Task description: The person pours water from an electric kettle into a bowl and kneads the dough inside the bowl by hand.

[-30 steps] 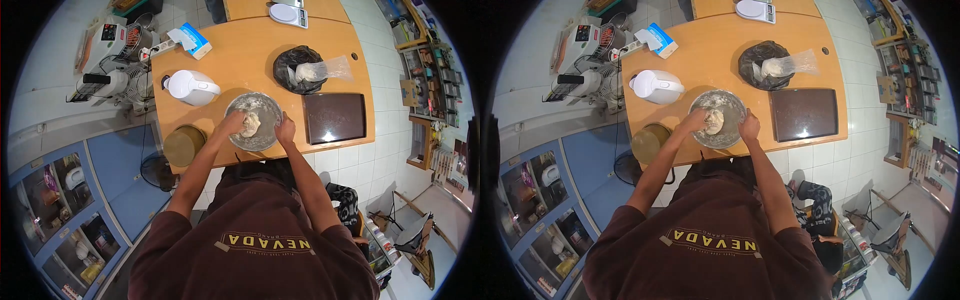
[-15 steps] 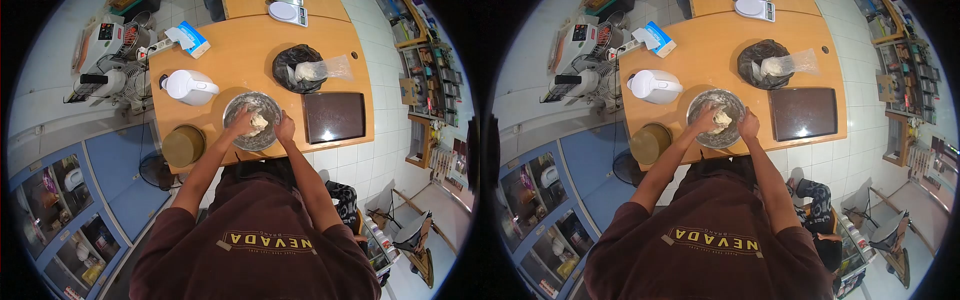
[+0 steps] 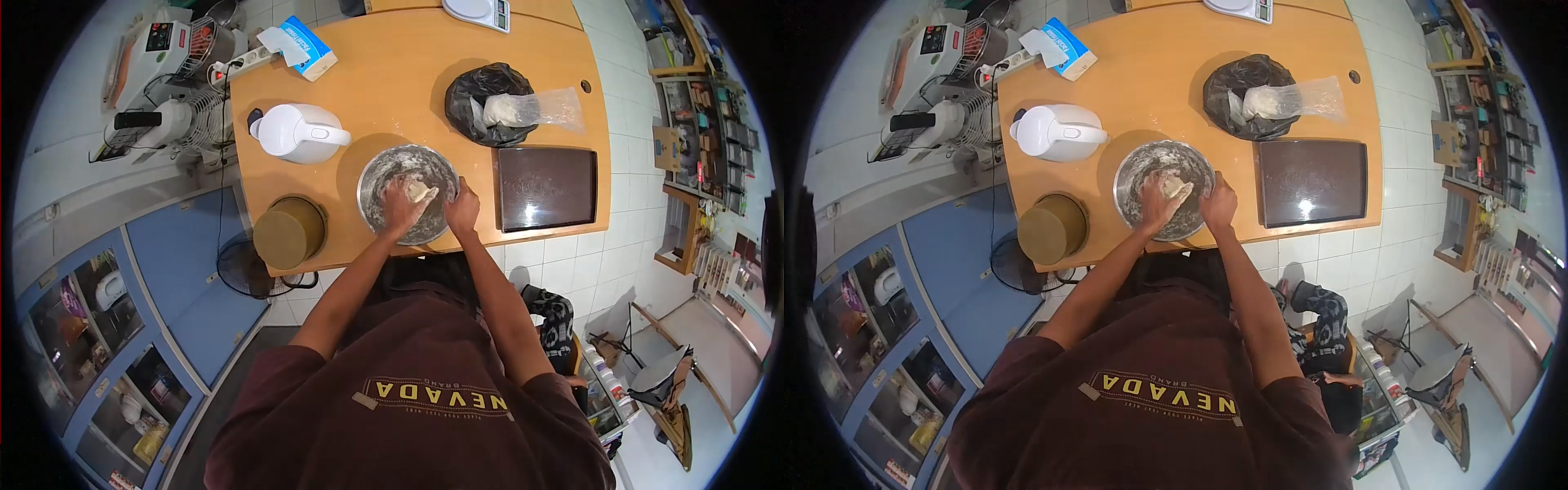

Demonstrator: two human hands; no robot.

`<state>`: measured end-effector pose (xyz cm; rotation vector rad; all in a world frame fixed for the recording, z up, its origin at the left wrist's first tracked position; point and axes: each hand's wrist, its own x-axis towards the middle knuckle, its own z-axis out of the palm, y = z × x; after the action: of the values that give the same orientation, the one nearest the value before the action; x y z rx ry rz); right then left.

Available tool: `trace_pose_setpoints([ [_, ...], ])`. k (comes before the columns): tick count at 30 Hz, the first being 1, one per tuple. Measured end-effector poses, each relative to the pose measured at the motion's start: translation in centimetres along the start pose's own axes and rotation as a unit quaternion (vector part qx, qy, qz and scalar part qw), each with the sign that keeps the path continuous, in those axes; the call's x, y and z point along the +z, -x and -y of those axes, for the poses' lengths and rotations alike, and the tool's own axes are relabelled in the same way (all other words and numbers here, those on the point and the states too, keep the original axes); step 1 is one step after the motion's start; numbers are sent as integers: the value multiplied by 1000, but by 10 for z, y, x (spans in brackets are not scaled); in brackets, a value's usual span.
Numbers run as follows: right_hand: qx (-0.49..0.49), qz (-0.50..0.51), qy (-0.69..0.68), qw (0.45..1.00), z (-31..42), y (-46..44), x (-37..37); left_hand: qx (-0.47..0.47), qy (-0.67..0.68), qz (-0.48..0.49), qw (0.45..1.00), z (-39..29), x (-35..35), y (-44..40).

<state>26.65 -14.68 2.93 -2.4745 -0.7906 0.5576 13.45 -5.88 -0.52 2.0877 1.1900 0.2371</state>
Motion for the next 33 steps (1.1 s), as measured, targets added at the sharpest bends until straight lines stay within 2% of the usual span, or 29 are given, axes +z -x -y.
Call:
trace_pose_setpoints([
  [2,-9,-3,-21,1000,-2,0,1,2,-72,-51,996,2,13,1],
  [5,-26,-1,-73,997,-6,4,-2,50,-62,-53,995,-2,11,-2],
  [11,-29,8,-130,991,-12,12,-9,57,-125,38,990,-12,9,-18],
  [15,0,29,-108,994,-16,16,-6,8,-123,-53,991,-18,24,-29],
  [19,-25,12,-83,996,-7,13,-10,-80,-84,-133,984,-13,42,-35],
  [22,4,-1,-85,996,3,8,-11,-120,-39,-119,985,2,51,-35],
  [25,17,-24,-127,991,8,2,-6,-105,47,-132,985,14,50,-35],
  [28,5,-41,-109,993,9,-2,-3,-111,105,-148,977,21,53,-33],
  [33,-8,-47,-109,993,10,-4,-1,-97,84,-32,991,4,5,-24],
])
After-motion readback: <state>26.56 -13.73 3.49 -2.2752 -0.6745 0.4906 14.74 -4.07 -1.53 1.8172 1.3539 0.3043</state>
